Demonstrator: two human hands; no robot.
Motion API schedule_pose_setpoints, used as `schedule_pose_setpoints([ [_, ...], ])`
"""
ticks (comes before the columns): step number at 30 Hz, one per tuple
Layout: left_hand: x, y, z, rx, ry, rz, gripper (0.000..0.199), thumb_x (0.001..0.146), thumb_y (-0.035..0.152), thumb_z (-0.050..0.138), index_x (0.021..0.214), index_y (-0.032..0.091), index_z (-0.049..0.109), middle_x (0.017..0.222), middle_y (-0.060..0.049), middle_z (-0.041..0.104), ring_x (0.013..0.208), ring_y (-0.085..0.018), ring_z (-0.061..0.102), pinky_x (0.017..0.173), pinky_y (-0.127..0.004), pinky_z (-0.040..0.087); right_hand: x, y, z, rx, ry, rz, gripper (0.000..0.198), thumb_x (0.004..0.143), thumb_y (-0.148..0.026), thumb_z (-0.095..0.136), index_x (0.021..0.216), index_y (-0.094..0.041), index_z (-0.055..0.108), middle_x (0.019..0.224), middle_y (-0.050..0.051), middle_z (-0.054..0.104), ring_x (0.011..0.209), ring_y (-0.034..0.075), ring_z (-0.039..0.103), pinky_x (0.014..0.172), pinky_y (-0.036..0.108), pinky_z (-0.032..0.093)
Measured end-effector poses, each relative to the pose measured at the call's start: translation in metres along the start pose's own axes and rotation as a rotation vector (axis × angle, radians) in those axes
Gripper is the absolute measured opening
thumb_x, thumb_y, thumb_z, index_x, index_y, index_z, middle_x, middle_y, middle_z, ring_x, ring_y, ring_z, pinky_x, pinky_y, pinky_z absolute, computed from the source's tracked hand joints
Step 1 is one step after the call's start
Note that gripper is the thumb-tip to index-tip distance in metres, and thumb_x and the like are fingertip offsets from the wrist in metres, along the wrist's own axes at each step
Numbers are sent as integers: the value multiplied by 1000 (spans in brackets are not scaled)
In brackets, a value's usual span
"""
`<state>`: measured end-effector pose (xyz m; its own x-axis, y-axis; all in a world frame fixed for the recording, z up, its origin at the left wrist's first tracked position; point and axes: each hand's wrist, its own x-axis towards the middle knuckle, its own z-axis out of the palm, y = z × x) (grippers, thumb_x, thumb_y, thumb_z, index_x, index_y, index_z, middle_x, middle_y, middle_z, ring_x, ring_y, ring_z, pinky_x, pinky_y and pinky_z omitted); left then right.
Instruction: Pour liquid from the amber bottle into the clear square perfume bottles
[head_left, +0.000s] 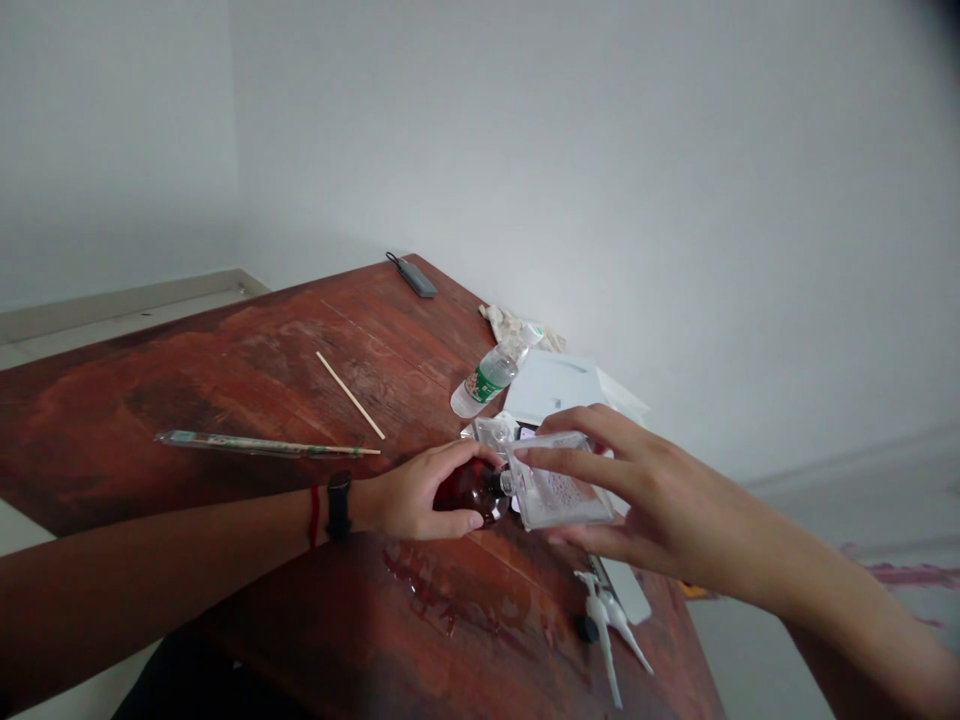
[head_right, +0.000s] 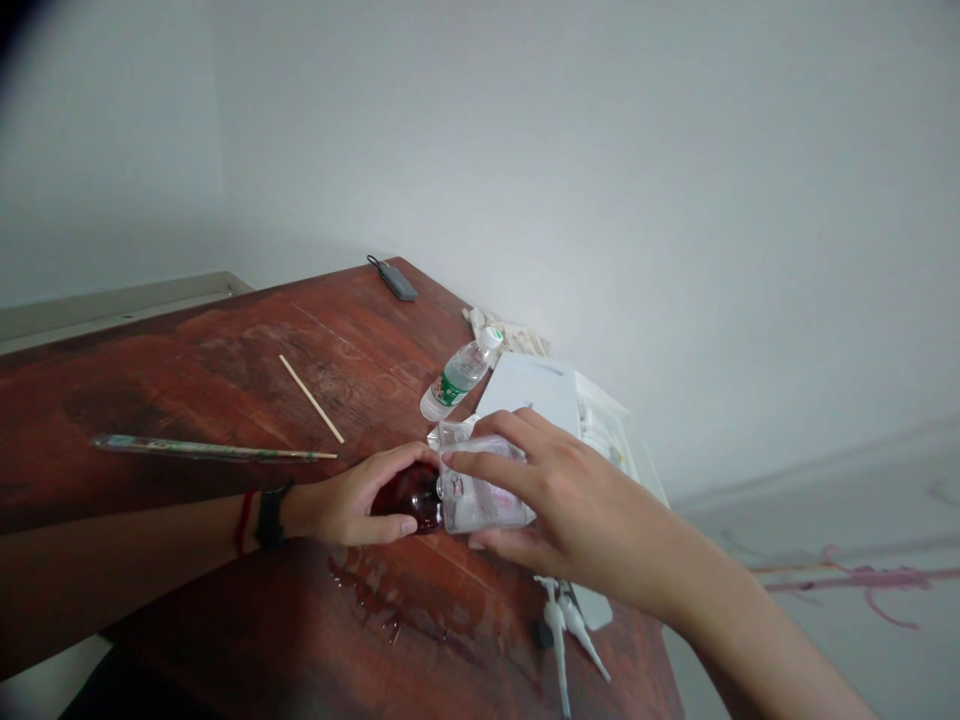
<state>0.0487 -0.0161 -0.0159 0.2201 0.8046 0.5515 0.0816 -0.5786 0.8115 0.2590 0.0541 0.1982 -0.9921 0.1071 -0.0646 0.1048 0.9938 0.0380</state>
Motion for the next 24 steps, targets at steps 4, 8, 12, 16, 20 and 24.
schedule_pose_setpoints([
  [4, 0, -2, 0, 3, 0, 3, 57, 89, 29, 74, 142, 20, 56, 136, -13, 68, 124, -33, 67, 109, -48, 54, 3, -1, -1, -2, 8, -6, 58, 94, -29, 79, 150, -31, 63, 136, 12, 71, 117, 29, 72, 95, 44, 64],
  [8, 0, -3, 0, 9, 6, 1, 57, 88, 29, 75, 141, 20, 56, 135, -12, 69, 122, -33, 67, 108, -47, 55, 5, -2, -2, -8, 11, -8, 57, 93, -29, 80, 148, -31, 66, 135, 12, 72, 115, 30, 73, 95, 45, 64],
  [12, 0, -3, 0, 0, 7, 0, 56, 89, 29, 74, 141, 20, 56, 135, -12, 69, 122, -33, 67, 108, -47, 55, 6, -3, -3, -26, -4, -5, 58, 94, -30, 79, 149, -32, 65, 136, 12, 72, 116, 31, 72, 96, 48, 64],
  [16, 0, -2, 1, -9, 13, 5, 58, 88, 28, 73, 143, 19, 55, 136, -12, 69, 126, -34, 66, 111, -48, 54, 6, -4, -4, -51, -25, -17, 56, 95, -29, 78, 149, -30, 64, 137, 13, 71, 117, 32, 72, 96, 50, 64],
  [20, 0, -3, 1, -11, 15, 12, 56, 89, 29, 73, 141, 19, 56, 137, -13, 68, 128, -34, 65, 111, -49, 54, 7, -4, -5, -65, -42, -20, 56, 97, -30, 75, 152, -30, 61, 139, 13, 69, 120, 32, 70, 97, 51, 63],
  [24, 0, -3, 1, -1, 17, 9, 57, 89, 31, 73, 142, 19, 55, 136, -14, 68, 126, -35, 66, 111, -50, 54, 8, -5, -6, -78, -49, -24, 58, 95, -28, 76, 152, -29, 61, 139, 13, 68, 121, 33, 70, 99, 52, 63],
])
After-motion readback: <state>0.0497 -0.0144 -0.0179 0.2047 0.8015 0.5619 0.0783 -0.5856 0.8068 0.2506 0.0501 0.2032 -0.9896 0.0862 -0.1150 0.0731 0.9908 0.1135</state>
